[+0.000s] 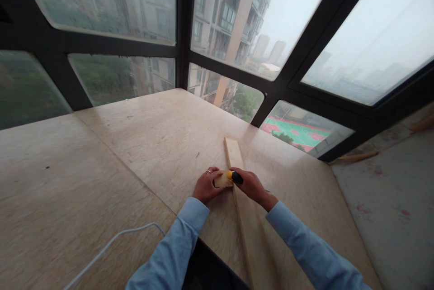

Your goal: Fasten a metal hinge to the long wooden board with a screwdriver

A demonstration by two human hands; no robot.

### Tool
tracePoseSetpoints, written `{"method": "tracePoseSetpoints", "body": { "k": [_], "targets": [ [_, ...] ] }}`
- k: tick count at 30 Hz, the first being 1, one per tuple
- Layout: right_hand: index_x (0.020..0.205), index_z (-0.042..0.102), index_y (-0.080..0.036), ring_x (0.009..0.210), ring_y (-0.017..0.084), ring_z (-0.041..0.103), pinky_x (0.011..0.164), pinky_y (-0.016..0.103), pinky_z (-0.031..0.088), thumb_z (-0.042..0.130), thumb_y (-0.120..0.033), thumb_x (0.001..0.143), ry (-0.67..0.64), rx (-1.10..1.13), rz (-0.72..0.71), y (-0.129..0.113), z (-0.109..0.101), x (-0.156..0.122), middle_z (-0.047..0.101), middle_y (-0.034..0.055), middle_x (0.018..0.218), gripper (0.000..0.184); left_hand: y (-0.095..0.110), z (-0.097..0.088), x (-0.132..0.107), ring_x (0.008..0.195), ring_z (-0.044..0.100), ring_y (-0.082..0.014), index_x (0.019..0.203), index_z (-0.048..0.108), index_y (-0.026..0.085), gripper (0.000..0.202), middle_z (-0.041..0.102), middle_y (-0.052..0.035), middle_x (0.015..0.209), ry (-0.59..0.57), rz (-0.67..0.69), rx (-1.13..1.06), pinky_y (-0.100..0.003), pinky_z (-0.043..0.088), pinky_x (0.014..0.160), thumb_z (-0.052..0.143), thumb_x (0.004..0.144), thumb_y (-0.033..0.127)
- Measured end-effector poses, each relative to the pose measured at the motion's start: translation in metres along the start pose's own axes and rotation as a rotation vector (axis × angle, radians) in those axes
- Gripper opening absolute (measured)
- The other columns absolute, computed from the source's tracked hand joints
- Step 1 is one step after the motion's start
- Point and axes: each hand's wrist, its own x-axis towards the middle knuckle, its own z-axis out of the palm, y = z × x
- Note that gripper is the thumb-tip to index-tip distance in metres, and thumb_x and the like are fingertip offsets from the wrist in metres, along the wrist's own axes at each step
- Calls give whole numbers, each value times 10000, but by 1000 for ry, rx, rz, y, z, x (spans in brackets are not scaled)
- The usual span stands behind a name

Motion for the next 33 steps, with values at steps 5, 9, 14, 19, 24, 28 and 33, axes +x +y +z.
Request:
{"method": "tracePoseSetpoints", "body": {
  "k": [5,9,14,19,24,28,33],
  "targets": [
    [1217,600,-218,993,219,673,848,318,519,599,-204,818,76,95,4,7,1,-3,693,63,1128,399,1,-1,0,1122,569,-253,1092,651,148,485,579,-114,1193,-11,0,6,-397,472,986,754,625,225],
    [1206,603,-217,934,220,688,809,325,539,638,-299,816,136,142,32,12,4,-4,711,66,1075,400,1,-1,0,1120,566,-255,1086,653,137,477,573,-124,1197,-19,-1,18,-402,469,989,751,628,229],
    [1212,598,-218,933,230,691,822,342,542,663,-316,802,152,147,58,17,7,-5,711,67,1071,427,1,-1,1,1116,568,-259,1086,653,126,469,574,-132,1192,-12,3,24,-407,474,983,746,644,256],
    [1204,598,-221,982,246,681,873,377,533,671,-322,795,165,161,97,19,11,-7,702,68,1102,427,-1,0,1,1109,571,-255,1079,654,127,468,577,-131,1187,1,8,27,-400,478,978,748,633,231],
    [1194,600,-210,999,249,676,878,380,533,668,-329,796,169,182,86,19,12,-9,696,78,1118,421,-1,0,1,1111,571,-255,1078,654,123,473,581,-131,1175,4,17,20,-394,478,981,753,624,214],
    [1203,599,-211,960,245,687,844,365,545,668,-341,799,181,171,75,18,7,-9,704,81,1096,429,-1,1,1,1118,568,-254,1073,654,136,462,578,-124,1183,11,8,20,-402,473,988,754,631,229],
    [1209,593,-204,932,236,692,847,366,539,670,-369,800,210,207,98,17,0,-9,721,74,1032,448,-2,1,1,1115,570,-251,1069,656,145,459,579,-118,1182,14,9,17,-402,476,984,753,628,228]
  ]
}}
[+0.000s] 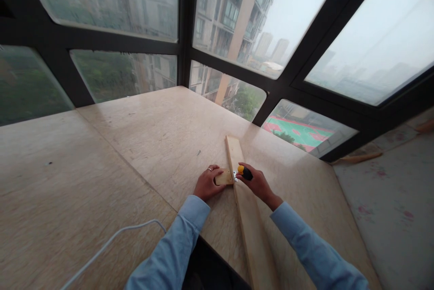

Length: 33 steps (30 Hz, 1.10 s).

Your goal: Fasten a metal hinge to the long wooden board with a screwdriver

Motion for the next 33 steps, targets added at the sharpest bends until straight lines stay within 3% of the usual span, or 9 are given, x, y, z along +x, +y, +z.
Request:
{"method": "tracePoseSetpoints", "body": {
  "k": [15,23,29,33],
  "targets": [
    [1208,577,-168,886,234,698,867,385,527,676,-428,780,-15,145,124,13,1,-5,735,70,931,510,0,-1,1,1100,576,-248,1073,655,147,457,574,-116,1176,-7,4,3,-395,482,975,743,635,248],
    [1243,577,-196,978,255,681,873,393,527,671,-347,791,-60,-46,28,9,0,-3,710,91,1076,485,-2,1,0,1096,577,-246,1065,655,144,449,577,-119,1175,6,7,7,-401,477,978,742,635,239],
    [1279,566,-208,903,266,699,778,369,550,642,-345,819,-148,-226,-36,2,0,-1,714,96,1059,486,1,0,0,1097,576,-240,1068,651,157,439,575,-107,1171,2,7,-1,-393,479,978,742,646,239],
    [1301,546,-203,1000,262,672,844,371,531,612,-206,799,-205,-237,-86,-1,-1,2,677,98,1159,506,2,-1,0,1103,575,-245,1065,654,138,441,576,-115,1166,5,2,-4,-390,481,978,745,647,244]
  ]
}}
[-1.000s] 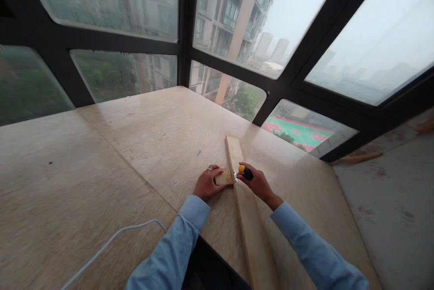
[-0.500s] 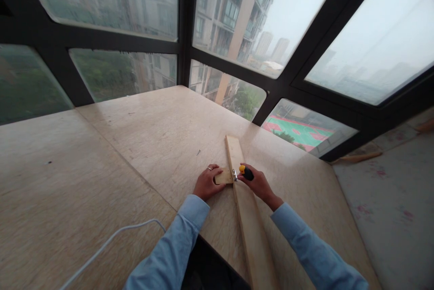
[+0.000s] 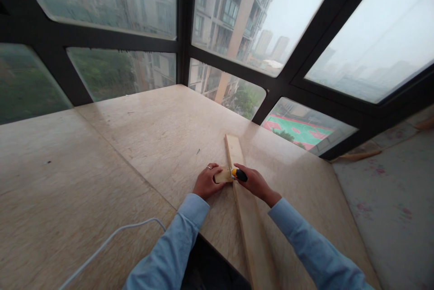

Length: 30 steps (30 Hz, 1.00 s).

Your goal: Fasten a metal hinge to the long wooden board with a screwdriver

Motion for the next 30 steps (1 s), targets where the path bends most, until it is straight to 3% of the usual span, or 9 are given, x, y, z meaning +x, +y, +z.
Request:
{"method": "tracePoseSetpoints", "body": {
  "k": [5,15,30],
  "targets": [
    [1297,544,-183,1070,257,642,903,381,504,592,-148,768,-48,37,-26,3,-4,1,658,104,1195,532,0,1,0,1098,578,-244,1057,655,141,428,577,-112,1169,9,1,2,-392,485,973,738,650,246],
    [1182,618,-178,1013,247,654,885,375,499,580,-110,710,-77,83,-117,-1,-11,11,689,99,1114,478,2,-1,0,1072,591,-237,1049,655,160,422,577,-104,1169,2,0,0,-384,492,956,743,645,243],
    [1174,608,-180,974,232,665,836,336,509,594,-291,830,-10,180,-70,1,-5,7,697,92,1080,361,0,0,0,1067,593,-233,1061,654,165,429,575,-102,1175,6,0,13,-378,495,952,740,650,257]
  ]
}}
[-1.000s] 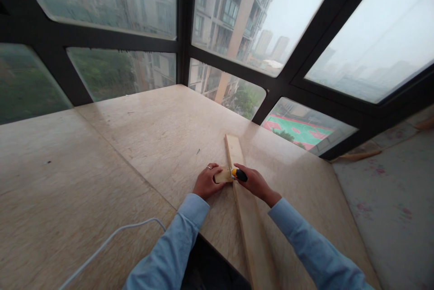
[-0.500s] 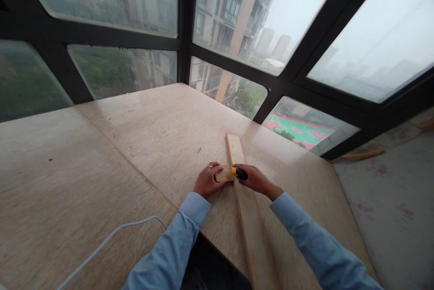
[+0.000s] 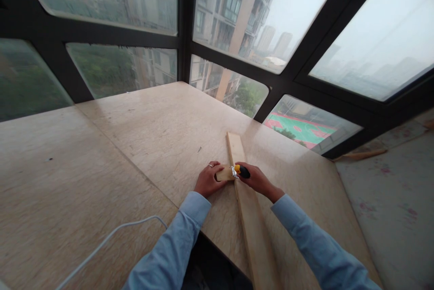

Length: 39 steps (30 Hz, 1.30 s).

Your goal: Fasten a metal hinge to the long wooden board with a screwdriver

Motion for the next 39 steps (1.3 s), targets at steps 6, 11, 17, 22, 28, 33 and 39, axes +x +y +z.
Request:
{"method": "tracePoseSetpoints", "body": {
  "k": [6,11,17,22,28,33,39],
  "targets": [
    [1237,585,-193,929,244,683,815,352,515,596,-324,846,-32,-94,52,-1,0,0,698,104,1092,413,0,0,1,1084,582,-239,1085,643,168,443,567,-108,1199,-27,23,29,-392,479,970,728,657,246],
    [1234,582,-231,978,261,670,810,349,512,635,-382,829,5,-109,89,-4,-1,2,703,81,1082,435,-1,2,-1,1190,490,-323,1078,656,157,445,589,-132,1189,-20,37,195,-514,335,1085,723,653,268],
    [1227,577,-214,958,263,678,810,359,522,633,-352,829,76,-73,112,-1,6,-4,701,83,1089,425,-1,10,-3,1326,356,-381,1085,655,165,435,564,-154,1257,-1,1,295,-612,144,1135,703,674,299],
    [1242,566,-210,968,255,679,828,355,530,631,-324,832,126,-43,106,1,11,-10,694,87,1114,430,3,9,-4,1406,217,-397,1121,637,106,460,413,-215,1418,52,46,313,-602,154,1142,671,683,243],
    [1212,594,-197,983,240,674,857,351,526,650,-303,813,102,-6,71,7,9,-13,691,88,1122,417,7,16,-1,1336,387,-314,1229,569,150,513,529,-146,1338,-9,214,221,-514,313,1121,647,735,264],
    [1201,608,-189,966,233,678,856,356,530,654,-268,784,57,35,68,11,4,-13,704,82,1084,426,7,32,7,1168,545,-263,1203,568,149,436,626,-130,1188,-11,210,138,-470,431,1035,634,790,274],
    [1216,597,-205,969,242,680,849,368,537,636,-316,814,92,42,89,15,8,-14,703,83,1093,419,1,32,11,1229,516,-264,1302,509,159,524,572,-146,1291,-1,238,80,-481,413,1059,624,810,297]
  ]
}}
